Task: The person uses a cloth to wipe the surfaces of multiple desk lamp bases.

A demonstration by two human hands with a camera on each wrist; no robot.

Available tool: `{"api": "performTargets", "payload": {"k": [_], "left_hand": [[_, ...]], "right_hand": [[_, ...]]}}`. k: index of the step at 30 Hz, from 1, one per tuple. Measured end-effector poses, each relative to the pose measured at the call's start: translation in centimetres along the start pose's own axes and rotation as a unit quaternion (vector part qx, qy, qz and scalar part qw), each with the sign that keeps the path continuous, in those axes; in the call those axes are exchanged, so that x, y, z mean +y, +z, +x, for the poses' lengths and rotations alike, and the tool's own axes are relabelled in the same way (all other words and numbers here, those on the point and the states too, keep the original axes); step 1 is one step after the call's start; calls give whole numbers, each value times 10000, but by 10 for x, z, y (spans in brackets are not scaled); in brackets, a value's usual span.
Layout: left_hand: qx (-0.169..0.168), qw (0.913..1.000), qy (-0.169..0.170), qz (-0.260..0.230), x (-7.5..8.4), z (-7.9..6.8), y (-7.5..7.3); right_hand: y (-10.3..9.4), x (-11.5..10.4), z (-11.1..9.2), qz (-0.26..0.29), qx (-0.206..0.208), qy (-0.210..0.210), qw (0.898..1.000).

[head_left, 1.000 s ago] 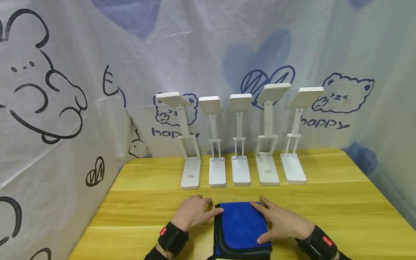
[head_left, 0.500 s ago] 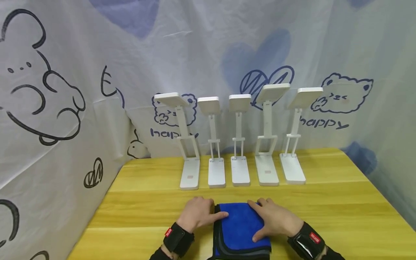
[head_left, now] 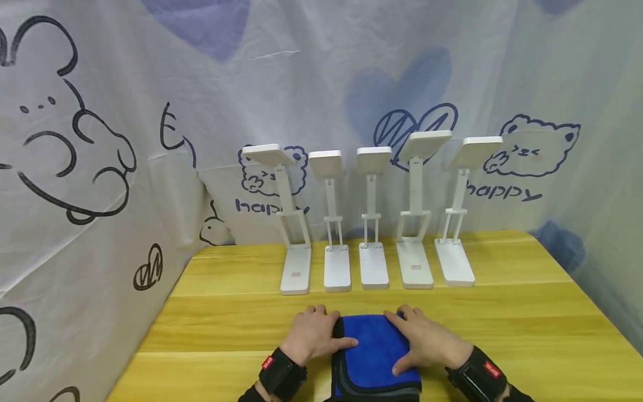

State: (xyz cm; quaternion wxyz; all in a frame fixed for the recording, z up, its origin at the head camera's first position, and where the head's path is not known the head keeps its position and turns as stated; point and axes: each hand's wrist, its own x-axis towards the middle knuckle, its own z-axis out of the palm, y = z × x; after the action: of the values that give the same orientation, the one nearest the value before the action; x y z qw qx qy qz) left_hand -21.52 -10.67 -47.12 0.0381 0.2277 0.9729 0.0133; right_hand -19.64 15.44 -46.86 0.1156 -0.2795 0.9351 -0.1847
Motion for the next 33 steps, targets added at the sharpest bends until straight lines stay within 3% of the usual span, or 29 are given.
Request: {"api": "performTargets", "payload": {"k": [8, 13, 22, 33], "left_hand": [[-7, 9978, 539, -392, -2, 4, 3], [70, 9936, 949, -615, -2, 6, 6], [213, 9849, 1458, -914, 1, 6, 3], [552, 9762, 1901, -889, 5, 7, 1]], "right_hand": [[-1, 2, 3, 104, 101, -222, 9996], [0, 6, 9, 551, 213, -216, 9980], [1, 11, 18, 1032, 897, -150, 9905], [2, 7, 21, 832, 1289, -432, 9872]]}}
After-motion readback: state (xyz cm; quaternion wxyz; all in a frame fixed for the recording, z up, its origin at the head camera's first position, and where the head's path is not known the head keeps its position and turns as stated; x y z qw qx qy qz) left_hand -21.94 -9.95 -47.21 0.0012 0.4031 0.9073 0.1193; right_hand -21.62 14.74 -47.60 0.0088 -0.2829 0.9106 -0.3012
